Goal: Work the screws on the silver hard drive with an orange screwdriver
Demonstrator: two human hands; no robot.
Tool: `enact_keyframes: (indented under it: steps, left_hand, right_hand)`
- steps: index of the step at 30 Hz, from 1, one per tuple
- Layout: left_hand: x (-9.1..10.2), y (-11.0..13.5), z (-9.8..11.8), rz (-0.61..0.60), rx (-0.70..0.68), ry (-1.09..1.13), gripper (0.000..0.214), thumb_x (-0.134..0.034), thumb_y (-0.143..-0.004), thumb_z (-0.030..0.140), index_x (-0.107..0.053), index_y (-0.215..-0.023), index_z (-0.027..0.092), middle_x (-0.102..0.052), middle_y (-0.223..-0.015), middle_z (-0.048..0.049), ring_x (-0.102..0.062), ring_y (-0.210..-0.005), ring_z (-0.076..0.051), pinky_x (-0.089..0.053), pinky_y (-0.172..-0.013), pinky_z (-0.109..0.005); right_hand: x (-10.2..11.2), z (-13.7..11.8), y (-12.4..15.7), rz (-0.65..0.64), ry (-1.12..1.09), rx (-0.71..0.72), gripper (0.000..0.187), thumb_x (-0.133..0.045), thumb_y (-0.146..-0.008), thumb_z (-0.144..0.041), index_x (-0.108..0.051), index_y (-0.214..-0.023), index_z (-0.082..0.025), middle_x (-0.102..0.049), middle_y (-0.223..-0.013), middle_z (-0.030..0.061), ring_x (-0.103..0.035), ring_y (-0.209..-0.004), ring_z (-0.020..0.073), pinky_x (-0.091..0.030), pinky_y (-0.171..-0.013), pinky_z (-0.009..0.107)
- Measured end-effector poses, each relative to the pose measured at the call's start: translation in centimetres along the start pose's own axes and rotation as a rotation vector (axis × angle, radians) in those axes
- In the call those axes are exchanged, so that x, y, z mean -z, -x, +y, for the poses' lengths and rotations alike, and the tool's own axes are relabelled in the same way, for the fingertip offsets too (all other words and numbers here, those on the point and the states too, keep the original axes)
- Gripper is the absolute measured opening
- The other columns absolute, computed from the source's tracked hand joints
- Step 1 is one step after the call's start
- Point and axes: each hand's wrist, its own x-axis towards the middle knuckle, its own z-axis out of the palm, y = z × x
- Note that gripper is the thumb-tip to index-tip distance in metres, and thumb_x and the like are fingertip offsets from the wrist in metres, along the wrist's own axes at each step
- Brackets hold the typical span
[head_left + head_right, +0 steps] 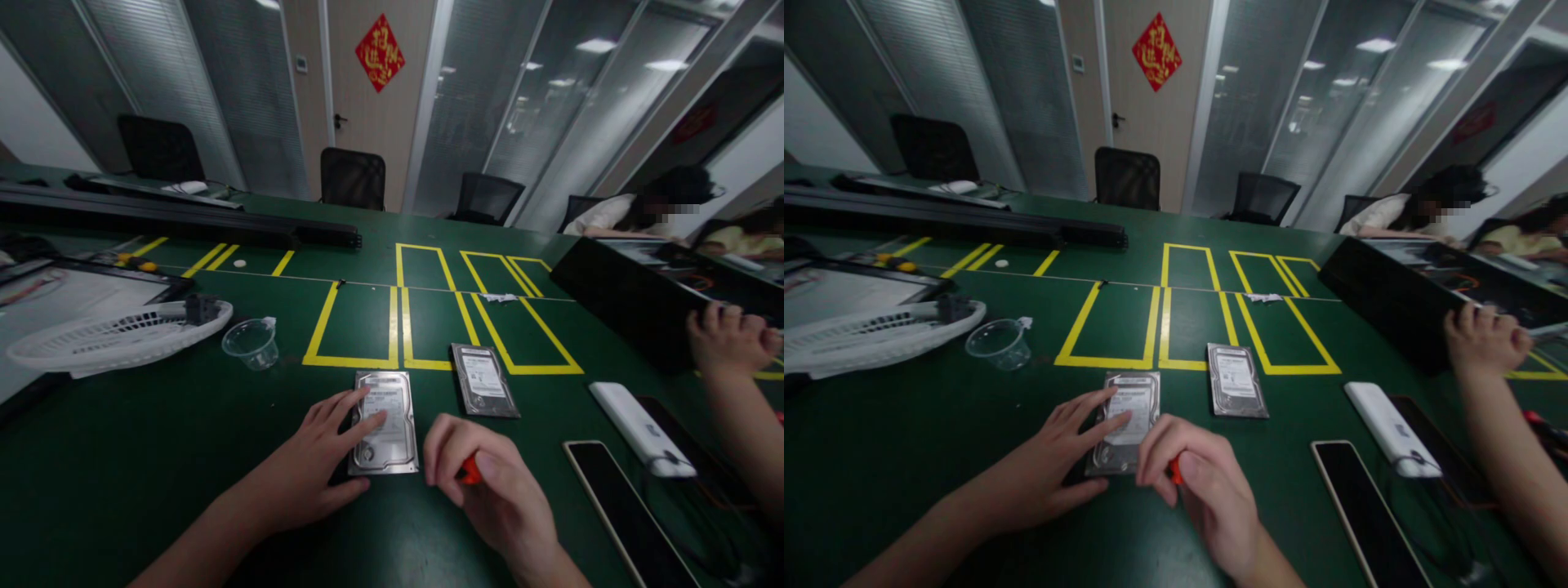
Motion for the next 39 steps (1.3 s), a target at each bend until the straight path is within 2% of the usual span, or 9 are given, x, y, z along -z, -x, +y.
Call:
enact_keyframes:
  steps: [3, 7, 11, 14, 17, 21, 28, 34, 39]
  left_hand:
    - [-0.03, -0.03, -0.01, 0.005, -0.007, -0.006, 0.099, -0.085, -0.097, 0.034, -0.032, -0.179, 0.049, -0.017, -0.190, -0.0036, -0.026, -0.169, -0.049, -0.035, -0.131, -0.073]
    - [0.01, -0.04, 0.03, 0.012, -0.008, -0.010, 0.097, -0.084, -0.098, 0.035, -0.033, -0.179, 0.048, -0.017, -0.190, -0.0042, -0.027, -0.169, -0.049, -0.036, -0.130, -0.073]
    - [0.04, 0.00, 0.06, 0.006, -0.010, -0.007, 0.096, -0.084, -0.098, 0.036, -0.033, -0.179, 0.048, -0.016, -0.191, -0.0042, -0.026, -0.170, -0.049, -0.036, -0.130, -0.073]
    - [-0.03, 0.04, -0.02, 0.021, -0.021, 0.000, 0.097, -0.084, -0.098, 0.036, -0.032, -0.179, 0.049, -0.017, -0.191, -0.0032, -0.027, -0.169, -0.049, -0.037, -0.130, -0.073]
    - [-0.05, 0.05, -0.06, 0.023, -0.020, 0.000, 0.098, -0.084, -0.097, 0.034, -0.032, -0.179, 0.049, -0.017, -0.191, -0.0032, -0.027, -0.169, -0.050, -0.037, -0.130, -0.073]
    - [-0.03, 0.02, -0.04, 0.014, -0.019, -0.005, 0.097, -0.084, -0.098, 0.034, -0.034, -0.179, 0.048, -0.018, -0.190, -0.0046, -0.027, -0.169, -0.049, -0.035, -0.131, -0.072]
    - [-0.08, 0.03, -0.02, 0.022, -0.018, -0.006, 0.097, -0.084, -0.098, 0.035, -0.034, -0.179, 0.048, -0.018, -0.190, -0.0041, -0.027, -0.169, -0.049, -0.036, -0.131, -0.072]
    - [0.10, 0.00, 0.01, 0.011, -0.020, -0.004, 0.097, -0.084, -0.098, 0.035, -0.033, -0.179, 0.047, -0.016, -0.191, -0.0041, -0.027, -0.169, -0.049, -0.036, -0.131, -0.073]
    - [0.12, 0.02, 0.06, 0.007, -0.011, 0.008, 0.097, -0.084, -0.099, 0.036, -0.032, -0.179, 0.050, -0.016, -0.190, -0.0029, -0.026, -0.169, -0.050, -0.036, -0.131, -0.073]
  right_hand:
    - [0.22, 0.04, 0.01, 0.002, 0.085, 0.014, 0.037, -0.063, -0.111, -0.044, -0.081, -0.092, -0.017, -0.069, -0.089, 0.0097, -0.055, -0.074, 0.0198, -0.041, -0.067, 0.035]
    - [-0.08, 0.18, -0.02, 0.019, 0.079, 0.036, 0.023, -0.076, -0.106, -0.039, -0.072, -0.095, -0.019, -0.070, -0.092, 0.0072, -0.058, -0.072, 0.0172, -0.043, -0.066, 0.032]
    - [-0.62, 0.15, -0.03, 0.036, 0.016, 0.007, 0.022, -0.079, -0.104, -0.034, -0.061, -0.099, -0.023, -0.069, -0.094, 0.0045, -0.046, -0.060, 0.0112, -0.036, -0.055, 0.026]
    - [-0.63, 0.16, 0.02, 0.039, 0.015, -0.004, 0.021, -0.079, -0.104, -0.036, -0.063, -0.102, -0.023, -0.069, -0.091, 0.0039, -0.039, -0.061, 0.0120, -0.032, -0.055, 0.027]
    - [-0.33, 0.16, 0.02, 0.018, -0.006, -0.009, 0.024, -0.071, -0.108, -0.045, -0.072, -0.104, -0.020, -0.069, -0.094, 0.0068, -0.043, -0.063, 0.0135, -0.033, -0.059, 0.030]
    - [-0.01, -0.02, -0.02, 0.000, 0.031, -0.003, 0.037, -0.063, -0.110, -0.046, -0.081, -0.096, -0.017, -0.069, -0.092, 0.0092, -0.050, -0.066, 0.0164, -0.037, -0.064, 0.034]
    - [-0.36, 0.11, -0.02, 0.025, 0.022, 0.020, 0.021, -0.079, -0.103, -0.039, -0.068, -0.098, -0.021, -0.069, -0.097, 0.0057, -0.058, -0.068, 0.0144, -0.041, -0.063, 0.030]
    - [-0.73, 0.23, 0.22, 0.050, -0.007, -0.030, 0.030, -0.080, -0.103, -0.035, -0.053, -0.097, -0.025, -0.069, -0.089, 0.0028, -0.037, -0.058, 0.0105, -0.028, -0.050, 0.024]
    - [-0.57, 0.00, 0.13, 0.028, -0.076, -0.046, 0.025, -0.072, -0.106, -0.048, -0.067, -0.107, -0.023, -0.070, -0.091, 0.0046, -0.036, -0.059, 0.0127, -0.028, -0.055, 0.029]
